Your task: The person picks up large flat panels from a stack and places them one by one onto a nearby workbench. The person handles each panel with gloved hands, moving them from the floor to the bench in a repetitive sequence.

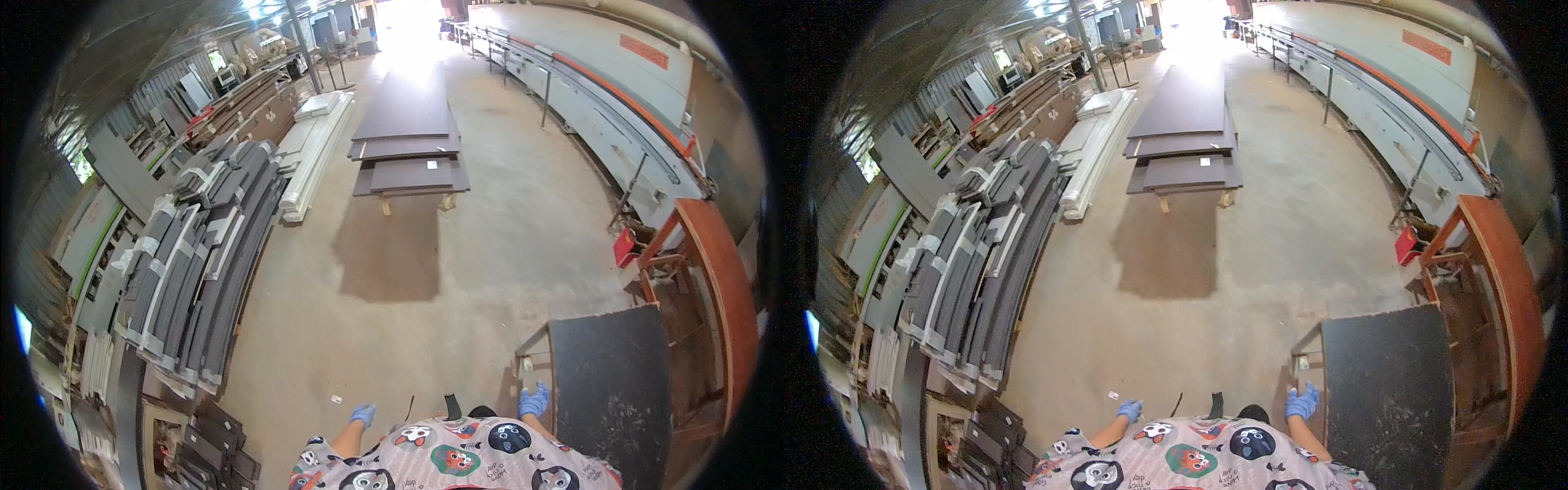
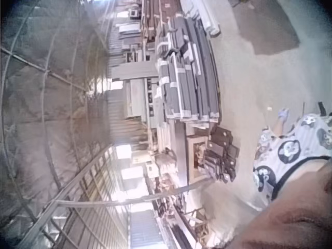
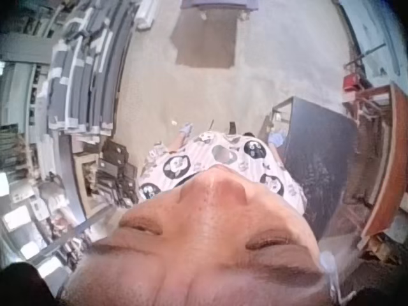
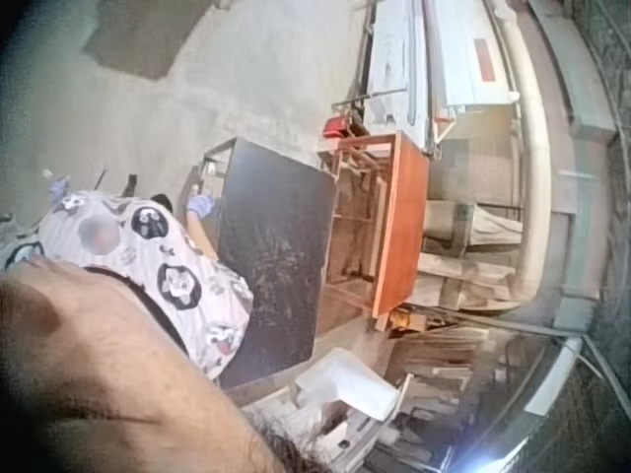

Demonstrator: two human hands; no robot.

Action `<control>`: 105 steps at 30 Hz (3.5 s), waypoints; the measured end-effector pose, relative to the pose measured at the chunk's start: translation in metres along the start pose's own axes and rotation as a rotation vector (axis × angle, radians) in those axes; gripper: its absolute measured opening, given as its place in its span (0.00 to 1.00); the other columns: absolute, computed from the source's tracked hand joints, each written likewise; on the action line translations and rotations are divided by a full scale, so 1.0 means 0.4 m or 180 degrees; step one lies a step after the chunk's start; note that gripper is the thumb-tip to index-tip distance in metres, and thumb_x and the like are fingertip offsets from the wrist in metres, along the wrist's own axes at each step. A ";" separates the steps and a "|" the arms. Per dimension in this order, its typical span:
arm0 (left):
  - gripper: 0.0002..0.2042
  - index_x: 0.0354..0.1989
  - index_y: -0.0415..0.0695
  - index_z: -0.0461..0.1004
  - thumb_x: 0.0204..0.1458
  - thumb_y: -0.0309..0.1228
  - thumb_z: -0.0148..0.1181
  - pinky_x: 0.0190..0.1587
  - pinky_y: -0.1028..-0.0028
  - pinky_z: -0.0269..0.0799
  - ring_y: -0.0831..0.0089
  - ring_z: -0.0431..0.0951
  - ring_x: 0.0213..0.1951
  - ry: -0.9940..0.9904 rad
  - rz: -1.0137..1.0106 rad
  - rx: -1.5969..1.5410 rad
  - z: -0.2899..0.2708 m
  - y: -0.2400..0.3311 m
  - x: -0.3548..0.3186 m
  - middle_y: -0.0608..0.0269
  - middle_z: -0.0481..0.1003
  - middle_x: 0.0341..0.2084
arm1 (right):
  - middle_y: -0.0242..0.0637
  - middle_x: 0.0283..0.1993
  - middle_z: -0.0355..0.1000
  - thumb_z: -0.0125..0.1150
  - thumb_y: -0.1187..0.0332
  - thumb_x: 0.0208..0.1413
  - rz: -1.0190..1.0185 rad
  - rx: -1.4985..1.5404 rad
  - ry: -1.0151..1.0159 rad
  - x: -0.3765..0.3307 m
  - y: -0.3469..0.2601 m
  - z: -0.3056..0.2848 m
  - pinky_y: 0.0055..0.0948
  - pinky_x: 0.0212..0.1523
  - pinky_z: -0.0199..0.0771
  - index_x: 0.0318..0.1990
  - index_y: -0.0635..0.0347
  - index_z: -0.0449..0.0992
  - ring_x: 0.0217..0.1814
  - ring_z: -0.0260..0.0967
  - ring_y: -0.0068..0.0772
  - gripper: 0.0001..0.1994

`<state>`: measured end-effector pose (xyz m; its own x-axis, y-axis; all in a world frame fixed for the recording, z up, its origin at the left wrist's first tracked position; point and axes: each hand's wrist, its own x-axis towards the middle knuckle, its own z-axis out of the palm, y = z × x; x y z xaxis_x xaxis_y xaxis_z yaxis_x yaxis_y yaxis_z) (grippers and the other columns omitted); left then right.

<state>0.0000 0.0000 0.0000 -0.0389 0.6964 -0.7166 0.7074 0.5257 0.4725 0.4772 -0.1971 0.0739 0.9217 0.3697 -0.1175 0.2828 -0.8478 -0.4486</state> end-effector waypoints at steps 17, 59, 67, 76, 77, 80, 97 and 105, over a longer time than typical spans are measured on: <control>0.23 0.58 0.54 0.61 0.55 0.44 0.54 0.39 0.66 0.71 0.68 0.73 0.43 -0.0204 0.0516 -0.1965 -0.260 1.050 0.597 0.63 0.71 0.47 | 0.48 0.51 0.70 0.55 0.54 0.56 0.0317 0.2256 -0.1206 0.938 -0.876 0.424 0.34 0.53 0.66 0.54 0.65 0.66 0.52 0.67 0.41 0.25; 0.21 0.48 0.46 0.74 0.49 0.44 0.61 0.37 0.67 0.74 0.61 0.79 0.29 0.2027 0.1129 -0.0956 -0.849 1.927 1.251 0.50 0.77 0.38 | 0.51 0.60 0.61 0.62 0.44 0.46 0.1574 0.1685 -0.0641 1.397 -1.751 0.647 0.38 0.58 0.60 0.61 0.69 0.57 0.60 0.61 0.44 0.43; 0.20 0.48 0.48 0.75 0.49 0.45 0.60 0.43 0.66 0.72 0.57 0.78 0.38 0.2194 0.1219 -0.0653 -0.839 1.910 1.316 0.50 0.77 0.40 | 0.51 0.62 0.59 0.58 0.39 0.47 0.1656 0.1331 -0.0544 1.371 -1.866 0.609 0.40 0.60 0.59 0.62 0.68 0.57 0.62 0.59 0.46 0.44; 0.21 0.49 0.49 0.74 0.49 0.44 0.60 0.44 0.65 0.71 0.55 0.77 0.40 0.2126 0.1128 -0.0582 -0.864 1.963 1.326 0.50 0.76 0.40 | 0.52 0.61 0.60 0.58 0.37 0.46 0.1585 0.1244 -0.0498 1.409 -1.885 0.638 0.41 0.58 0.61 0.61 0.68 0.58 0.61 0.61 0.47 0.45; 0.21 0.49 0.49 0.74 0.49 0.44 0.59 0.44 0.65 0.71 0.55 0.78 0.40 0.2161 0.1168 -0.0548 -0.865 1.958 1.344 0.49 0.76 0.40 | 0.52 0.61 0.61 0.58 0.37 0.45 0.1595 0.1232 -0.0521 1.407 -1.905 0.634 0.41 0.58 0.61 0.61 0.68 0.58 0.60 0.61 0.47 0.45; 0.20 0.50 0.49 0.74 0.50 0.44 0.59 0.44 0.65 0.71 0.55 0.78 0.40 0.2076 0.1210 -0.0670 -0.883 1.992 1.358 0.49 0.76 0.41 | 0.51 0.58 0.64 0.55 0.36 0.47 0.1606 0.1264 -0.0579 1.399 -1.959 0.618 0.42 0.57 0.62 0.58 0.68 0.61 0.58 0.62 0.44 0.43; 0.19 0.49 0.52 0.74 0.49 0.44 0.60 0.45 0.65 0.71 0.56 0.77 0.41 0.2063 0.1173 -0.0803 -1.016 2.196 1.728 0.51 0.76 0.41 | 0.54 0.63 0.58 0.55 0.34 0.45 0.1392 0.1036 -0.0654 1.590 -2.273 0.750 0.40 0.61 0.57 0.62 0.70 0.57 0.65 0.57 0.50 0.48; 0.20 0.49 0.47 0.74 0.50 0.44 0.59 0.46 0.68 0.70 0.61 0.78 0.42 0.2095 0.1226 -0.0859 -1.159 2.412 1.934 0.54 0.77 0.42 | 0.56 0.63 0.57 0.51 0.33 0.47 0.1128 0.0984 -0.0735 1.709 -2.569 0.821 0.40 0.62 0.56 0.61 0.69 0.57 0.64 0.57 0.53 0.47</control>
<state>0.3253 1.2725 0.1393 -0.2941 0.9533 -0.0689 0.5644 0.2314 0.7924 0.7294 1.0518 0.1637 0.8541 0.1843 -0.4863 -0.1596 -0.7971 -0.5824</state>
